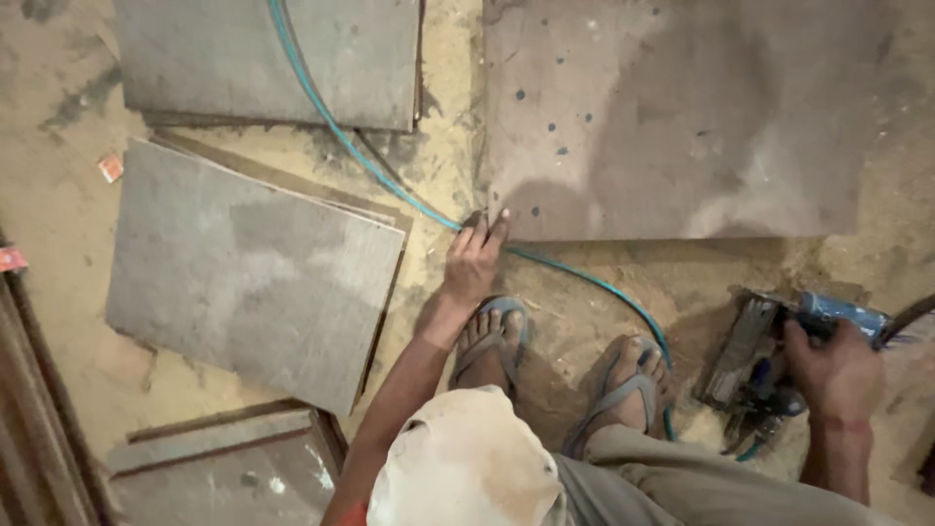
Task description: The person places a curved wooden template on a board on the floor and traces around its edge with a marker, repositioning the template to trace a second curve. They then move boards aside, pick up a pneumatic nail gun, and nail pieces of wood together on the floor.
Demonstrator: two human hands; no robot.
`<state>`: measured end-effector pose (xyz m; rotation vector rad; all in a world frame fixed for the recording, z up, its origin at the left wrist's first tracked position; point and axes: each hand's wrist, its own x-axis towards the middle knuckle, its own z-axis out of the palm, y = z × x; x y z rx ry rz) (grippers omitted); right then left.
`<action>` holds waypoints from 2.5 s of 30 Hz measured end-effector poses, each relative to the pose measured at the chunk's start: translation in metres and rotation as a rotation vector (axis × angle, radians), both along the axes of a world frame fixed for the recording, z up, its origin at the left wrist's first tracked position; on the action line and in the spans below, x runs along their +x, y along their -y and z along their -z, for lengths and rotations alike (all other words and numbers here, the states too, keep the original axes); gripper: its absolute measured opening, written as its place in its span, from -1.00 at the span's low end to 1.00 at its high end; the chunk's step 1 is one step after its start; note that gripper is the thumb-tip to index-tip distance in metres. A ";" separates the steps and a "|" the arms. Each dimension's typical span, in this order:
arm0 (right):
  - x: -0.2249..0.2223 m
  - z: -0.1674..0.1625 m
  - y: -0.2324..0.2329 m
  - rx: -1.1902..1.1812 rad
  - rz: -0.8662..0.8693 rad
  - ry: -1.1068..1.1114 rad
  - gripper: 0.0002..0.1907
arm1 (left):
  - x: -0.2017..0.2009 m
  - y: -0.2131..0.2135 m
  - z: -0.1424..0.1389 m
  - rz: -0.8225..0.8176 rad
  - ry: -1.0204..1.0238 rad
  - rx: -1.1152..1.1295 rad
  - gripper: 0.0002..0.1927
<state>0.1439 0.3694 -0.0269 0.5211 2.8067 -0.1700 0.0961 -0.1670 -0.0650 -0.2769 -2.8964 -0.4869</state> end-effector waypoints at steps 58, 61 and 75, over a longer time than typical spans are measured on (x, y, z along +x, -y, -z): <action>-0.182 0.030 0.029 -0.172 0.142 -0.444 -0.23 | -0.010 -0.053 0.029 -0.380 -0.052 0.267 -0.29; -0.183 0.025 0.027 -0.272 0.081 -0.416 -0.33 | -0.007 -0.054 0.034 -0.439 0.029 0.275 -0.26; -0.191 -0.001 0.020 -0.398 0.326 -0.200 -0.38 | -0.015 -0.072 0.026 -0.570 0.276 0.814 -0.40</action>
